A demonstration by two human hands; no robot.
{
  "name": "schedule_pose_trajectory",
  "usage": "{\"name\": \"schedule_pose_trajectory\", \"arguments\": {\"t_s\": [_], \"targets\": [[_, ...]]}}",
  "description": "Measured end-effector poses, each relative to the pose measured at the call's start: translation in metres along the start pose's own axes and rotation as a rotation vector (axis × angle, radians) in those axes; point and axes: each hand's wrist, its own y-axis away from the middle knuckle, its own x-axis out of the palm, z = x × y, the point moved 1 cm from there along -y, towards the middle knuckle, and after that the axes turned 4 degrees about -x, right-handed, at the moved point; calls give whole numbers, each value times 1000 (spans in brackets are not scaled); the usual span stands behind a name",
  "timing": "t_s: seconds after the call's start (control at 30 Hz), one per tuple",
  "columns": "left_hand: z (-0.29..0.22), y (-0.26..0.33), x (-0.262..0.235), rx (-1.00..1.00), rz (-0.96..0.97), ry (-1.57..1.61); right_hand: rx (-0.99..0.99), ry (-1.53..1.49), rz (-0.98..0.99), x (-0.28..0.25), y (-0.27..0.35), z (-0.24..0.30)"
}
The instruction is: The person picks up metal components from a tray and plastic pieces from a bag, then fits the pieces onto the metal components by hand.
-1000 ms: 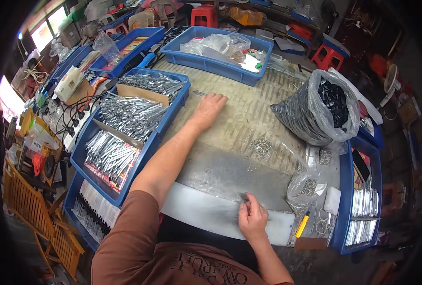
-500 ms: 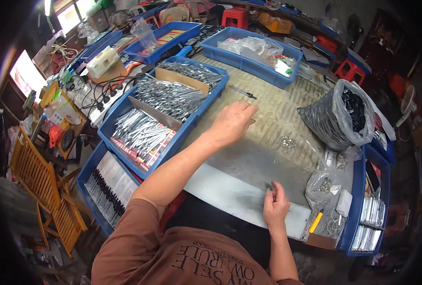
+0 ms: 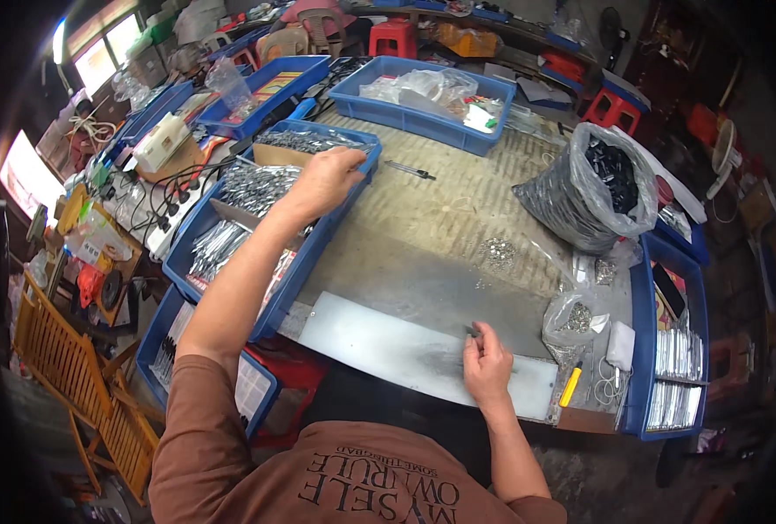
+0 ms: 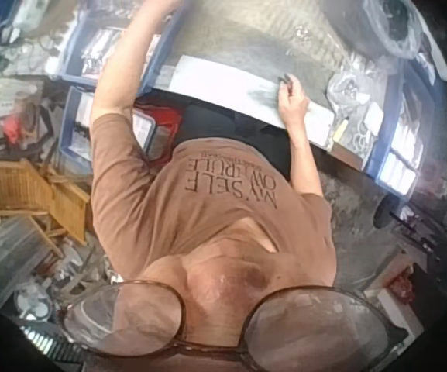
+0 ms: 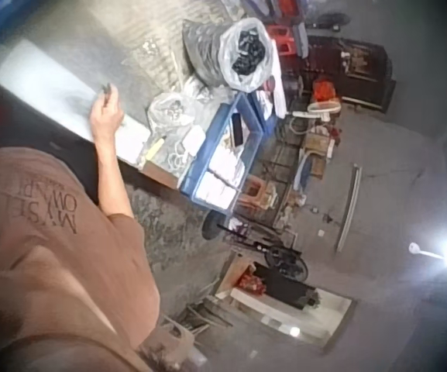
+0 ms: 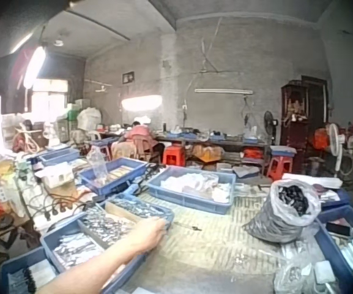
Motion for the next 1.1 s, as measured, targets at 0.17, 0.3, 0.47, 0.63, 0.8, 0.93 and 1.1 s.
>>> {"name": "schedule_pose_trajectory", "arguments": {"t_s": [0.17,0.3,0.47,0.63,0.8,0.93,1.1], "targets": [[-1,-45,74,77,88,66,38,-43,18,0,1,0],[16,-59,131,16,115,-61,7,-11,19,1,1,-1],[27,-64,162,-85,136,-148,-27,-4,23,3,0,-2],[34,-70,167,-83,181,-189,-34,-5,56,2,-1,0],[29,-74,170,-43,164,-153,-16,-4,64,0,-3,0],[30,-74,170,-63,159,-156,-32,-1,67,-1,-5,1],[33,-72,178,-58,124,-114,-19,-6,67,-1,-4,1]]}}
